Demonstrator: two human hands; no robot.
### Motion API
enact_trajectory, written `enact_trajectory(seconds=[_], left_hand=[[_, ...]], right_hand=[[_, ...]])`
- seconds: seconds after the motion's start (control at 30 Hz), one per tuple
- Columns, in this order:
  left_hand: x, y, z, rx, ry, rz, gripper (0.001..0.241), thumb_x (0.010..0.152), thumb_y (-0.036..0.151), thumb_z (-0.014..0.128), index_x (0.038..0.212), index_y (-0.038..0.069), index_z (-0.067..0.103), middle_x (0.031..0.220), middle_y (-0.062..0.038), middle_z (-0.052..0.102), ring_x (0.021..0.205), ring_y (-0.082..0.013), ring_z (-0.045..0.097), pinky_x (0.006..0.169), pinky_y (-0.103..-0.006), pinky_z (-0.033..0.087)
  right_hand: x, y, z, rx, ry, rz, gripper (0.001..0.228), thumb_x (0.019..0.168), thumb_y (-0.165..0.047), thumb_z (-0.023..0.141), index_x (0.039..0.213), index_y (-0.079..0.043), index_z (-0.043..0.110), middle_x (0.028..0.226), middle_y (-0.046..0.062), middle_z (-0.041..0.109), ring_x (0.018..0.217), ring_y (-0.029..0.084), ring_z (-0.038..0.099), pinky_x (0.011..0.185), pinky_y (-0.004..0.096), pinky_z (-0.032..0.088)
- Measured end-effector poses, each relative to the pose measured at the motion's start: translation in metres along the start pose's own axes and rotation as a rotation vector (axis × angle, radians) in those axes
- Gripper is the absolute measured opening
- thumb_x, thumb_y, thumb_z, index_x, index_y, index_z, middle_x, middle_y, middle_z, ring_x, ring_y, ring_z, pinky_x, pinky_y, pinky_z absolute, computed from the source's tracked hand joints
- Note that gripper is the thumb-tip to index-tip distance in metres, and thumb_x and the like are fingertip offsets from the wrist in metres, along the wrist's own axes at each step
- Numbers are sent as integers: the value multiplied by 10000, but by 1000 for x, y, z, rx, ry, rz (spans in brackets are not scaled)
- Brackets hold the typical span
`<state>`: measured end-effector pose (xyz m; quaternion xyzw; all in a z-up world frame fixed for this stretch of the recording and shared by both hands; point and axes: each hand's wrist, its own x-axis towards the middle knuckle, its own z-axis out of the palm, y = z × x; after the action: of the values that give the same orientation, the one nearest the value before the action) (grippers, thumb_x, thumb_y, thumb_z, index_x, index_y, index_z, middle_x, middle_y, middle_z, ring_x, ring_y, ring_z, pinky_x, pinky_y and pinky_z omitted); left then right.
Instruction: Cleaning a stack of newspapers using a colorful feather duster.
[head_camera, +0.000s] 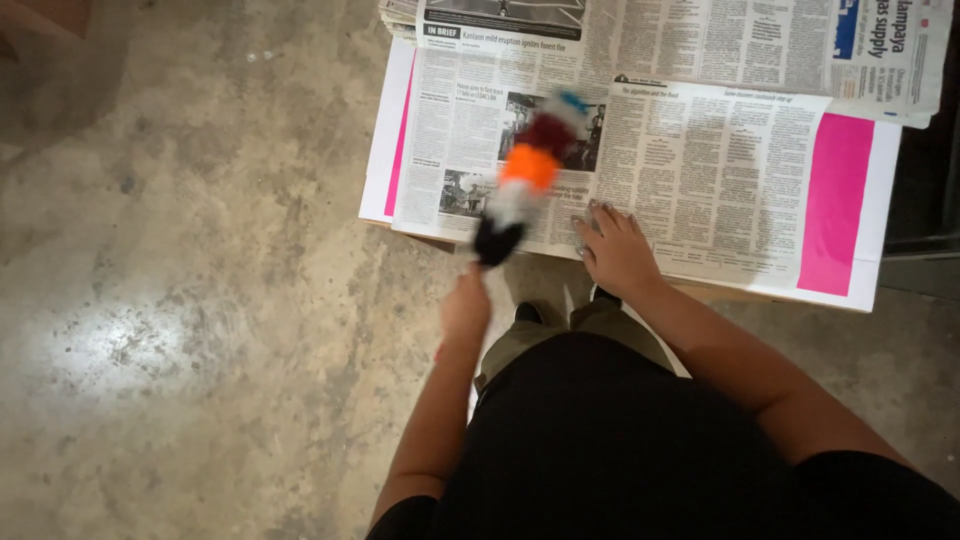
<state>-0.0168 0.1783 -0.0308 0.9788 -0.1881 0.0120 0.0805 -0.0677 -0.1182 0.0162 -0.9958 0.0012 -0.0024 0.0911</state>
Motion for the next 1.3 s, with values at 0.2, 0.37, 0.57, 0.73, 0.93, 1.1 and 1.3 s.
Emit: enact_trajectory(seconds=[0.2, 0.37, 0.57, 0.73, 0.93, 1.1, 1.3], left_hand=[[34, -82, 26, 372, 478, -102, 328, 930, 171, 515, 1178, 6, 651, 674, -104, 605, 479, -277, 652, 354, -396, 476], [124, 34, -31, 375, 786, 112, 276, 1016, 161, 492, 1102, 8, 705, 689, -87, 596, 542, -191, 581, 479, -327, 488], [246, 116, 28, -230, -115, 153, 429, 1022, 237, 395, 1426, 131, 495, 947, -144, 697, 870, -425, 750, 681, -619, 595], [280, 76, -25, -143, -135, -120, 350, 1038, 171, 403, 1282, 51, 623, 1023, -188, 688, 959, -441, 747, 734, -572, 608], [292, 0, -37, -166, 39, -366, 522, 986, 403, 390, 1306, -2, 472, 919, -177, 736, 861, -431, 756, 710, -584, 609], [264, 61, -103, -102, -101, 15, 496, 1030, 168, 339, 1479, -34, 390, 1019, -246, 717, 971, -462, 740, 799, -591, 598], [301, -31, -41, 12, -179, -167, 550, 1016, 212, 434, 1538, 49, 378, 1096, -208, 735, 1018, -400, 742, 832, -555, 606]], right_hand=[[-2, 3, 2, 25, -1, -13, 480, 976, -312, 593, 1442, -199, 608, 1533, 172, 493, 1444, 419, 461, 1114, 679, 402], [1, 2, 1, 32, -20, -2, 471, 987, -308, 574, 1433, -162, 609, 1550, 181, 481, 1459, 404, 451, 1135, 665, 385], [9, -12, -25, -107, -27, 8, 448, 880, -372, 695, 1284, -177, 673, 1400, 152, 604, 1370, 382, 558, 1082, 597, 469], [6, -5, -18, -69, 32, -34, 456, 852, -313, 739, 1288, -195, 676, 1398, 156, 586, 1359, 396, 547, 1021, 605, 505], [3, -4, -16, -84, 18, -15, 465, 894, -341, 701, 1335, -211, 634, 1466, 149, 537, 1406, 370, 509, 1062, 608, 482], [5, -4, -4, -145, 97, -34, 519, 844, -369, 734, 1333, -229, 630, 1437, 123, 553, 1367, 352, 545, 1032, 590, 501], [7, -1, -4, -55, 10, 20, 563, 883, -343, 685, 1427, -243, 579, 1458, 128, 526, 1424, 360, 474, 1090, 611, 438]])
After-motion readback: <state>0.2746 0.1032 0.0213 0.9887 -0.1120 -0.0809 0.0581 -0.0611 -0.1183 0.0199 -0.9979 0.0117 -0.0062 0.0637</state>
